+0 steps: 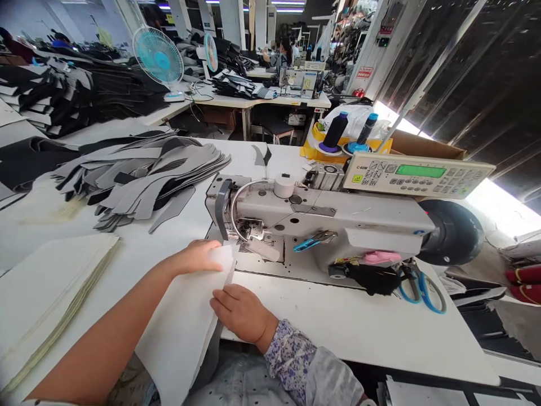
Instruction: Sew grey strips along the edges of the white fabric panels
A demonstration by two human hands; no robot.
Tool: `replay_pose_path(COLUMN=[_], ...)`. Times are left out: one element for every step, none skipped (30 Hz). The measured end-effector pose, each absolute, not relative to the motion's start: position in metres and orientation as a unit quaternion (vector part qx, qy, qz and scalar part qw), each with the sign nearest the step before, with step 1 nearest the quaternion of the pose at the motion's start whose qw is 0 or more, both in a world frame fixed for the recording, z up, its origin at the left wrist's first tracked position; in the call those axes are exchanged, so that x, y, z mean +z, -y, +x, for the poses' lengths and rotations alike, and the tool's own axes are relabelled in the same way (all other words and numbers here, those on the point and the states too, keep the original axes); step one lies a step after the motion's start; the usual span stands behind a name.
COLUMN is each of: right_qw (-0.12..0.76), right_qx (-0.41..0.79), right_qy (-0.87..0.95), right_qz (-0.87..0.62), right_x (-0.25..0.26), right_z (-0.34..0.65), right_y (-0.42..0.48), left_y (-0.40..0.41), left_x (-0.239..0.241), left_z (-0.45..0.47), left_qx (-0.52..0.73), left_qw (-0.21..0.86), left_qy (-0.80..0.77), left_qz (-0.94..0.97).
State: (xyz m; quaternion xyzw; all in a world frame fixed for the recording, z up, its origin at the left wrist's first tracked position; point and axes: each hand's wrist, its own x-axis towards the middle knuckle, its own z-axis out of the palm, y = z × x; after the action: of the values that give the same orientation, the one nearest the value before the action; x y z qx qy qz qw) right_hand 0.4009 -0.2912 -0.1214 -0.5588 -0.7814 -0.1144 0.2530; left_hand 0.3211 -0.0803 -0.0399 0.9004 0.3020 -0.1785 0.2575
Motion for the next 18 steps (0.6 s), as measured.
replay_pose_path(right_qw=[0.247,0.241,0.237,0.233,0.231,0.229,0.228,0.227,0.224,0.218,0.212,0.206,0.204,0.204,0.206,0.209,0.212,0.214], right_qx=[-0.109,-0.102,-0.094,-0.085,-0.076,-0.066,-0.056,-0.047,-0.037,-0.026,-0.015,-0.009,-0.007,-0.007,-0.01,-0.014,-0.018,-0.022], right_qy=[0.776,0.768,0.758,0.748,0.741,0.734,0.728,0.724,0.719,0.716,0.713,0.71,0.708,0.704,0.701,0.697,0.693,0.692], right_qz=[-0.569,-0.584,-0.6,-0.615,-0.627,-0.636,-0.644,-0.65,-0.656,-0.663,-0.669,-0.673,-0.677,-0.68,-0.683,-0.686,-0.688,-0.69], right_x=[-0.122,-0.123,-0.123,-0.123,-0.123,-0.122,-0.121,-0.12,-0.119,-0.118,-0.118,-0.118,-0.118,-0.12,-0.121,-0.123,-0.125,-0.127], right_z=[0.401,0.401,0.402,0.402,0.403,0.404,0.404,0.404,0.404,0.404,0.404,0.404,0.403,0.403,0.403,0.403,0.403,0.403], right_y=[0.29,0.289,0.287,0.284,0.282,0.279,0.277,0.275,0.273,0.271,0.27,0.269,0.269,0.269,0.269,0.268,0.268,0.267], left_y=[0.078,0.076,0.075,0.073,0.072,0.071,0.071,0.07,0.07,0.07,0.07,0.071,0.071,0.071,0.071,0.07,0.069,0.068], left_x=[-0.041,-0.042,-0.042,-0.043,-0.044,-0.045,-0.046,-0.047,-0.048,-0.049,-0.05,-0.051,-0.052,-0.052,-0.052,-0.052,-0.052,-0.052], left_z=[0.324,0.326,0.326,0.327,0.327,0.327,0.327,0.328,0.329,0.331,0.332,0.333,0.335,0.336,0.337,0.338,0.339,0.34], left_qx=[-0.185,-0.184,-0.181,-0.175,-0.172,-0.17,-0.168,-0.168,-0.165,-0.16,-0.154,-0.147,-0.142,-0.138,-0.136,-0.137,-0.139,-0.141], left_qw=[0.268,0.277,0.283,0.287,0.287,0.286,0.281,0.277,0.273,0.271,0.27,0.268,0.265,0.261,0.255,0.247,0.238,0.23], left_qy=[-0.298,-0.293,-0.287,-0.283,-0.281,-0.283,-0.29,-0.296,-0.3,-0.303,-0.309,-0.318,-0.328,-0.339,-0.348,-0.354,-0.355,-0.352], left_qz=[0.897,0.897,0.897,0.898,0.899,0.9,0.899,0.899,0.899,0.899,0.899,0.898,0.896,0.893,0.892,0.892,0.893,0.896])
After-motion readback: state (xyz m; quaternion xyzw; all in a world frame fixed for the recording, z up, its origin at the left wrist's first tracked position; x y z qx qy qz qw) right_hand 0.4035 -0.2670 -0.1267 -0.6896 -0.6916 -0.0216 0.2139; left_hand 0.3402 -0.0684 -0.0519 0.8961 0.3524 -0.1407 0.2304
